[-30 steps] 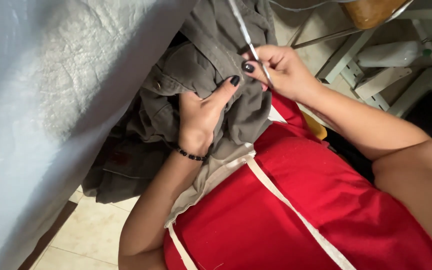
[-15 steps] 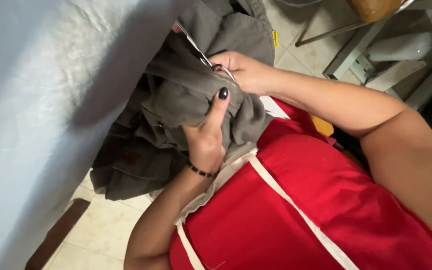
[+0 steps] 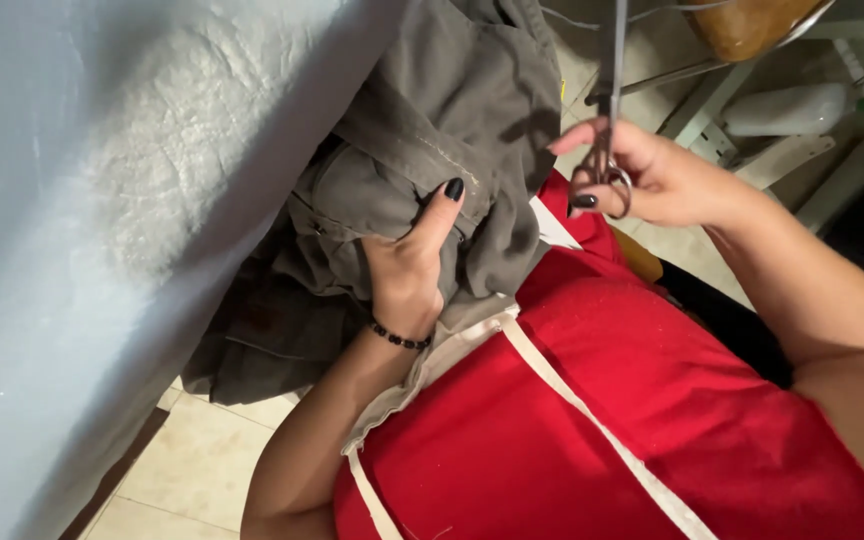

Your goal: Trimming loose threads from a pair of pants using scissors as part of a finishing process.

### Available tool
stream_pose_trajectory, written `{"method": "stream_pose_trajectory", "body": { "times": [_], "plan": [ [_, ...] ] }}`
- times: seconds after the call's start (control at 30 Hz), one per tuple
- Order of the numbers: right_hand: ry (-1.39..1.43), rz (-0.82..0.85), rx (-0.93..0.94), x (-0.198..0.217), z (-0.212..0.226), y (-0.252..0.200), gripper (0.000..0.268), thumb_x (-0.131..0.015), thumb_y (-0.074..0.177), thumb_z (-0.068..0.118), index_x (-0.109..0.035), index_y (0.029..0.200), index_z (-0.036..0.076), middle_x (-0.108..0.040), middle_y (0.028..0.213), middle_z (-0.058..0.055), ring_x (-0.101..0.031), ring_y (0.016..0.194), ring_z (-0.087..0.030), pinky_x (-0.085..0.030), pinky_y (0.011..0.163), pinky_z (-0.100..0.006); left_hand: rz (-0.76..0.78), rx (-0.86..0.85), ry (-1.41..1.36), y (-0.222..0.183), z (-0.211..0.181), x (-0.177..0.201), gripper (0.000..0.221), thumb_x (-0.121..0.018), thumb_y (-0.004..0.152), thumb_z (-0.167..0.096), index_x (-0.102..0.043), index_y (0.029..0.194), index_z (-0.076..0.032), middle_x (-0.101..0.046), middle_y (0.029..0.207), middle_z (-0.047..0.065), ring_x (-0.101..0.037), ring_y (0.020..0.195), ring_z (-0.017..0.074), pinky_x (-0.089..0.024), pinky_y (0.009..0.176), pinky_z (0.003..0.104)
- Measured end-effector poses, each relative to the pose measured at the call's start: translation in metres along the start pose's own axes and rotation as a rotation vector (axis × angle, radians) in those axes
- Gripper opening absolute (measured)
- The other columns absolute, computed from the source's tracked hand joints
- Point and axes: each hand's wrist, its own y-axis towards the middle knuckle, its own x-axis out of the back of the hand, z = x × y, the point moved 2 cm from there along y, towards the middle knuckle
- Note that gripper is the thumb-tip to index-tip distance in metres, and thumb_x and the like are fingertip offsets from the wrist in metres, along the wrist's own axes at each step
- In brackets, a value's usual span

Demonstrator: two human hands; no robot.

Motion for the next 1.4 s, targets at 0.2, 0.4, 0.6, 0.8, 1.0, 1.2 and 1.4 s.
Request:
{"method": "stream_pose_trajectory", "body": {
  "times": [0.2,0.4,0.6,0.8,1.0,1.2,1.4],
  "plan": [
    [-0.238,-0.079,-0.054,-0.015,-0.003,-0.024,0.041,-0.081,0.084,0.027,-0.07,0.121,0.012,-0.08,0.077,0.0,-0.073,0.065,-0.02,-0.057,0.066,-0.032,-0.021,0.022,-0.005,-0.005,0.039,0.008,0.066,-0.089,0.082,-0.005,-0.055,0.137,0.007,-0.062,0.129,0.013,-0.052,0.122,0.0175,-0.051,0.109,0.046],
    [-0.299,0.121,-0.023,-0.027,0.024,-0.02,0.037,-0.067,0.094,0.018,-0.065,0.129,0.005,-0.077,0.09,-0.017,-0.075,0.082,-0.041,-0.061,0.075,-0.052,-0.007,0.044,-0.059,-0.004,0.062,0.015,0.062,-0.088,0.082,-0.003,-0.057,0.135,0.005,-0.063,0.126,0.01,-0.055,0.121,0.0158,-0.053,0.107,0.043],
    [-0.25,0.058,0.138,-0.037,0.003,-0.006,0.029,-0.051,0.105,0.025,-0.072,0.108,0.005,-0.072,0.085,-0.016,-0.072,0.078,-0.036,-0.059,0.076,-0.047,0.106,-0.032,-0.013,0.002,0.014,0.002,0.044,-0.084,0.084,0.0,-0.063,0.123,0.005,-0.066,0.117,0.01,-0.058,0.117,0.0166,-0.055,0.104,0.044],
    [-0.292,-0.139,0.178,-0.052,-0.014,0.012,0.026,-0.066,0.102,0.033,-0.074,0.086,0.014,-0.066,0.076,-0.004,-0.068,0.072,-0.027,-0.054,0.066,-0.038,0.156,-0.06,0.034,0.006,0.001,0.007,0.038,-0.082,0.084,0.001,-0.066,0.118,0.006,-0.069,0.113,0.01,-0.058,0.114,0.0144,-0.056,0.1,0.046],
    [-0.155,-0.071,-0.035,-0.029,0.018,0.005,0.015,-0.068,0.096,0.019,-0.065,0.106,0.01,-0.075,0.072,-0.006,-0.071,0.062,-0.024,-0.056,0.06,-0.035,0.184,-0.084,0.02,0.009,0.002,0.016,0.035,-0.081,0.085,0.0,-0.066,0.117,0.008,-0.068,0.111,0.012,-0.058,0.112,0.0162,-0.055,0.099,0.048],
    [0.025,-0.158,-0.073,-0.015,0.016,0.009,0.024,-0.051,0.107,0.028,-0.063,0.109,0.008,-0.073,0.072,-0.006,-0.069,0.067,-0.017,-0.057,0.066,-0.034,0.237,-0.105,0.027,0.014,-0.016,0.004,0.032,-0.079,0.086,0.003,-0.065,0.114,0.006,-0.065,0.11,0.008,-0.056,0.114,0.0139,-0.056,0.1,0.045],
    [0.301,-0.05,0.135,-0.015,0.047,0.017,0.022,-0.044,0.11,0.018,-0.053,0.119,0.0,-0.073,0.103,-0.022,-0.079,0.084,-0.025,-0.061,0.075,-0.033,0.237,-0.166,0.169,0.017,-0.034,0.003,0.022,-0.076,0.085,-0.002,-0.068,0.105,0.002,-0.071,0.107,0.012,-0.066,0.107,0.019,-0.057,0.101,0.04]
  ]
}}
